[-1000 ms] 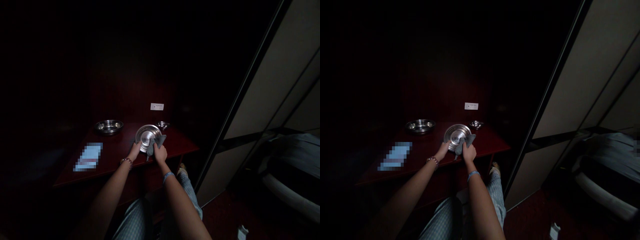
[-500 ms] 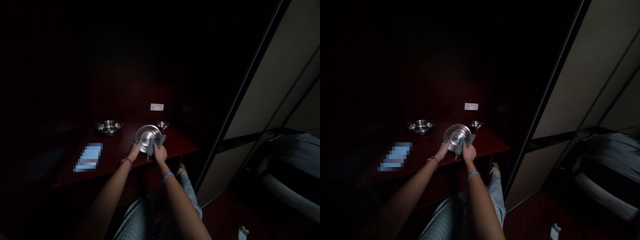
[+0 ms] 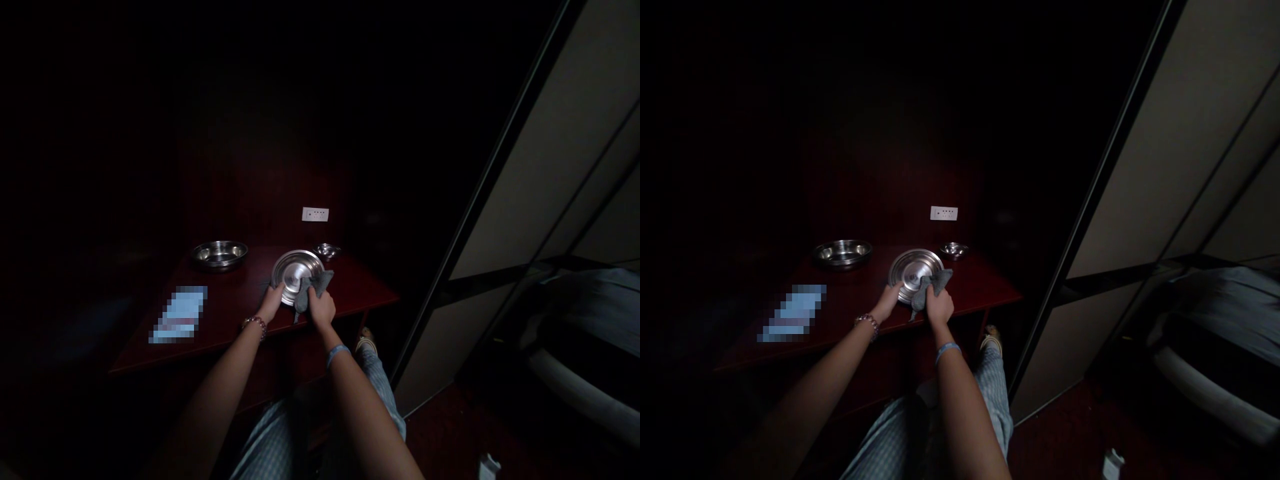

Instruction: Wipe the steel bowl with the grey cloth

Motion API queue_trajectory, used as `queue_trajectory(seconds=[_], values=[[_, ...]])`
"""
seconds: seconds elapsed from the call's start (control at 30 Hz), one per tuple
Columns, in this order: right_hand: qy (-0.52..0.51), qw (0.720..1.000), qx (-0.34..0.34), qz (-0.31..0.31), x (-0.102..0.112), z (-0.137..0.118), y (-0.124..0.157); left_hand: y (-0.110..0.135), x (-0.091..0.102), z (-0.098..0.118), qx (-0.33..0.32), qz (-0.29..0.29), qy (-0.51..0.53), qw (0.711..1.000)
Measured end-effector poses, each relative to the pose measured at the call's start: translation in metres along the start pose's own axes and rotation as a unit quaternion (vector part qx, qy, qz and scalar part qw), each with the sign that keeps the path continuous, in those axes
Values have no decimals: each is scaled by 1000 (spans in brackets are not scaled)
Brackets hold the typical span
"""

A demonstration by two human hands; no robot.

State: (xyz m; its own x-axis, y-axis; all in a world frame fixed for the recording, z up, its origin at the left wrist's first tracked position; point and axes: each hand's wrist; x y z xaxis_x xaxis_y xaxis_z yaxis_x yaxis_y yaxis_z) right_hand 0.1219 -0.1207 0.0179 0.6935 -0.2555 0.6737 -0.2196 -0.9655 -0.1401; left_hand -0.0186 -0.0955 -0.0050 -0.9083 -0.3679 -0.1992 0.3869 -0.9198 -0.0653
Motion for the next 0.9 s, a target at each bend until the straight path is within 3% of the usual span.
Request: queue_trajectory(seconds=[0.9], values=[[-9, 1000, -16, -13, 3, -3, 2, -2, 0, -4, 0, 0, 9, 1000]])
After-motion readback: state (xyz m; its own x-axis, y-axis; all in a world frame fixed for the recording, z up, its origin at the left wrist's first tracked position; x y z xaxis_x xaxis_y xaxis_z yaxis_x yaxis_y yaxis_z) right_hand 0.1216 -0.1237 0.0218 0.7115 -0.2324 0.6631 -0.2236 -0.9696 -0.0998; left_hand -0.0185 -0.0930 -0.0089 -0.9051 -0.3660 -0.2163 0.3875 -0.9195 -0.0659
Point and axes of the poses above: each hand's wrist, its own y-axis away from the middle knuckle, its own x-axis out of the back of the hand, z = x × y, and after that the axes turned 3 degrees about -y, right-handed
